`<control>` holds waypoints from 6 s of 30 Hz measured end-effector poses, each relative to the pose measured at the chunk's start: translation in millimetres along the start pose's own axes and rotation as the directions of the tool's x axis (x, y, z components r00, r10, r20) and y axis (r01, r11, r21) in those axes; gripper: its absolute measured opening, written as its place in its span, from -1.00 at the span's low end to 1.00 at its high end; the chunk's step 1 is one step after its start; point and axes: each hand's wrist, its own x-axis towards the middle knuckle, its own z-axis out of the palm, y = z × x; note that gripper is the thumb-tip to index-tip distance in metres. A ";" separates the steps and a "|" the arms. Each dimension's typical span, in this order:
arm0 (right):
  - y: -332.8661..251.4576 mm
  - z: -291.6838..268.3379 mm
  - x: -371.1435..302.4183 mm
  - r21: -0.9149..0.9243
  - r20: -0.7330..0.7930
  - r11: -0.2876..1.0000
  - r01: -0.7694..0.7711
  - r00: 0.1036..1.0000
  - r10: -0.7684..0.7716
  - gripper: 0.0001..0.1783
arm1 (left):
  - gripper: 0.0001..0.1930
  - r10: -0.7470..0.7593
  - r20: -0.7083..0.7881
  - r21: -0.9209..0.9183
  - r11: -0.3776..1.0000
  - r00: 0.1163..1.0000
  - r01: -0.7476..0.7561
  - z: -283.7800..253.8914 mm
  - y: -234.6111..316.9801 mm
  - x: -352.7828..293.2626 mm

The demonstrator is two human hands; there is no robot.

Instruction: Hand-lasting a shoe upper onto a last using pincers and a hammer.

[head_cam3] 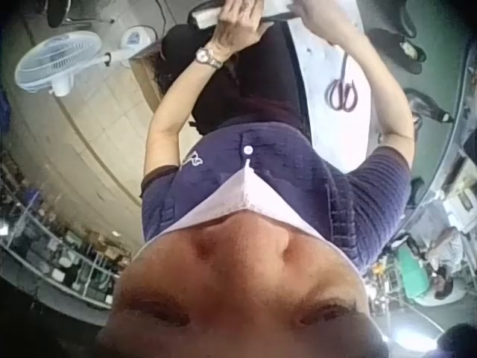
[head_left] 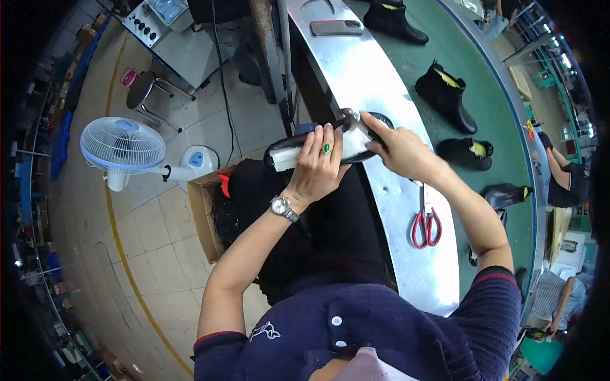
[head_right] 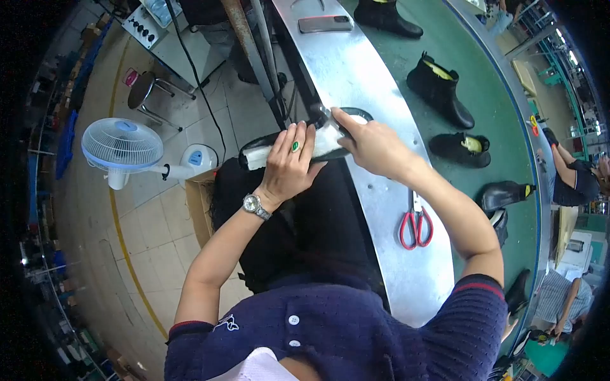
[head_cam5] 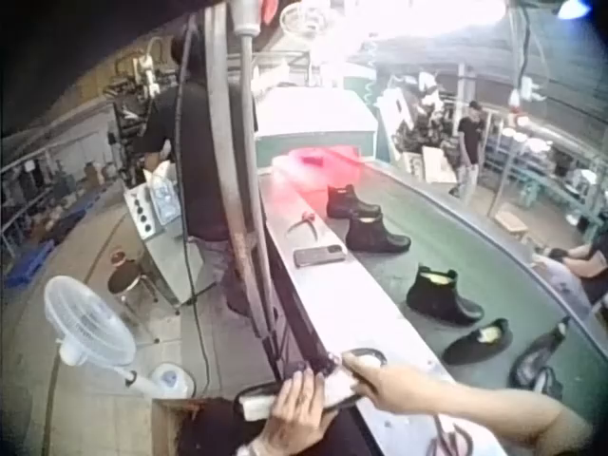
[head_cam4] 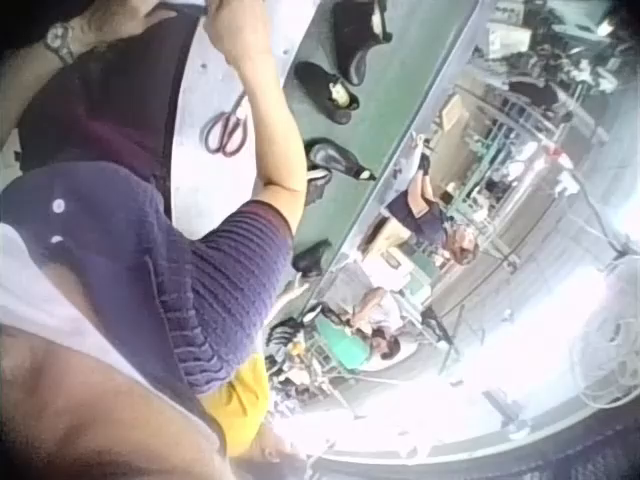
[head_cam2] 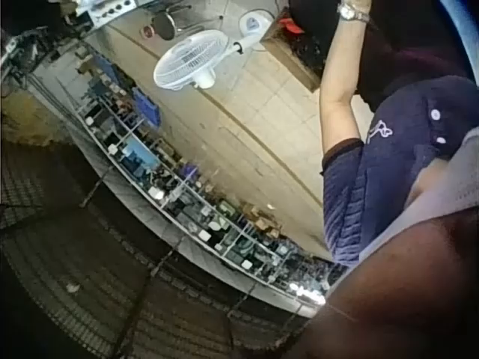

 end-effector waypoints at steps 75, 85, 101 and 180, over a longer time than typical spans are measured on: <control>-80.6 18.1 23.0 -0.118 -0.055 0.969 0.216 0.973 -0.224 -0.07 | -0.30 -0.456 0.149 0.077 0.890 0.877 0.449 -69.7 -22.1 -11.0; -92.7 39.9 24.3 0.085 -0.216 0.974 0.211 0.958 -0.188 -0.08 | -0.28 -0.386 0.106 -0.127 0.908 0.916 0.398 -66.8 -30.0 -25.4; -90.4 26.6 -53.7 0.517 0.339 0.808 -0.282 0.934 0.109 -0.19 | -0.04 -0.686 0.240 -0.570 0.473 0.687 0.672 -94.0 15.4 -112.3; -143.3 30.0 2.2 -0.096 0.393 0.732 0.674 0.701 -0.594 -0.27 | -0.11 -0.336 0.735 -0.494 -0.861 0.589 0.125 -73.7 25.4 -145.9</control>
